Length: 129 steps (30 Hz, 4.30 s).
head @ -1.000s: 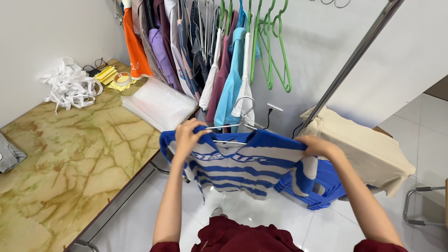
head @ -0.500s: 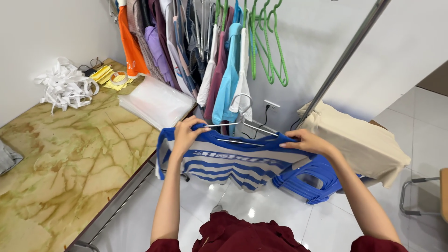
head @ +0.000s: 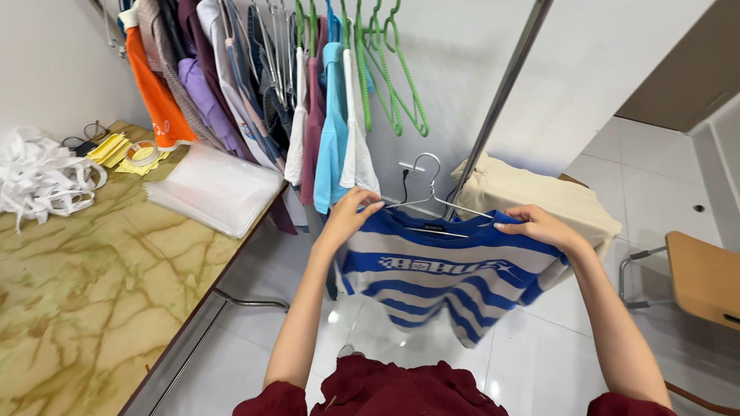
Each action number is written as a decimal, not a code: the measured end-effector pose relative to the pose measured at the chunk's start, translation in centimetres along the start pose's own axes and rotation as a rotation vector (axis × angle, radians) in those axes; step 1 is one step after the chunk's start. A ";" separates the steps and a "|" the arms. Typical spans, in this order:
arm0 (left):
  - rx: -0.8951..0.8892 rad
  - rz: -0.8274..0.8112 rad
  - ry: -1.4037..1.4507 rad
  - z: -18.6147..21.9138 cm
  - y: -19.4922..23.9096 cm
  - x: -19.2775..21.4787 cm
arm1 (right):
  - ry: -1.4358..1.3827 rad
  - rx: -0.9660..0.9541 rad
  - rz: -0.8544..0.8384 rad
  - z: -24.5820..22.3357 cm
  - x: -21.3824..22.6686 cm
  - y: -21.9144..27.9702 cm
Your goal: The person picks up folded clothes from a table, unfolds them, and places them on hangers. They then hang the clothes on a metal clothing rack. The person handles a blue and white striped shirt, a white patterned shirt, a gray shirt, a black shirt, and an orange shirt.
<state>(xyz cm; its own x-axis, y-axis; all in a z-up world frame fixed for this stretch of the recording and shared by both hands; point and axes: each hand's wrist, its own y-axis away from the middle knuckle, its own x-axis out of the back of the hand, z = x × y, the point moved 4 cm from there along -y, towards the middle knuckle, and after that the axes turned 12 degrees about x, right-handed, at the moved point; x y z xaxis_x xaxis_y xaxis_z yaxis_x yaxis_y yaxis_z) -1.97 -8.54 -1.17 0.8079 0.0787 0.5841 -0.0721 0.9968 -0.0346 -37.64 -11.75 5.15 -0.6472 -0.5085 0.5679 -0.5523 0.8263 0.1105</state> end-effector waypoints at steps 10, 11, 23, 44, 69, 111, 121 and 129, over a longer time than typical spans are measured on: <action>-0.062 -0.038 0.051 2.1 -1.9 -1.9 | -0.329 -0.225 0.181 8.7 -0.7 -2.1; -0.061 -0.028 0.073 2.3 -1.8 -1.7 | -0.383 -0.193 0.188 9.2 -0.8 -2.8; -0.086 0.173 0.284 4.7 -0.1 3.4 | -0.384 0.179 0.409 2.1 0.3 -11.0; 0.022 0.332 0.378 4.5 4.5 9.5 | -0.237 0.524 0.615 -0.9 -0.8 -27.4; 0.177 0.954 0.669 -6.1 17.5 20.5 | -0.421 0.959 0.573 -21.2 -15.3 -12.6; 0.711 1.267 0.837 -47.4 47.6 51.1 | -0.726 0.365 -0.421 -48.8 -84.1 -26.5; 1.040 1.358 0.546 -71.9 38.1 61.5 | -0.628 0.331 -0.510 -49.7 -87.3 -38.1; 1.520 1.373 0.217 -79.0 36.6 64.9 | -0.658 0.148 -0.564 -47.0 -90.9 -43.2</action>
<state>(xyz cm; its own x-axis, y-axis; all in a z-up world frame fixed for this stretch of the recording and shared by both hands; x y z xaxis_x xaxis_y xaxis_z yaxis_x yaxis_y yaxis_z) 94.08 34.14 -28.57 -0.1519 0.7173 0.6800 -0.7918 -0.5000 0.3506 69.76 10.19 -12.94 -0.4031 -0.9059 -0.1295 -0.9143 0.3926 0.0998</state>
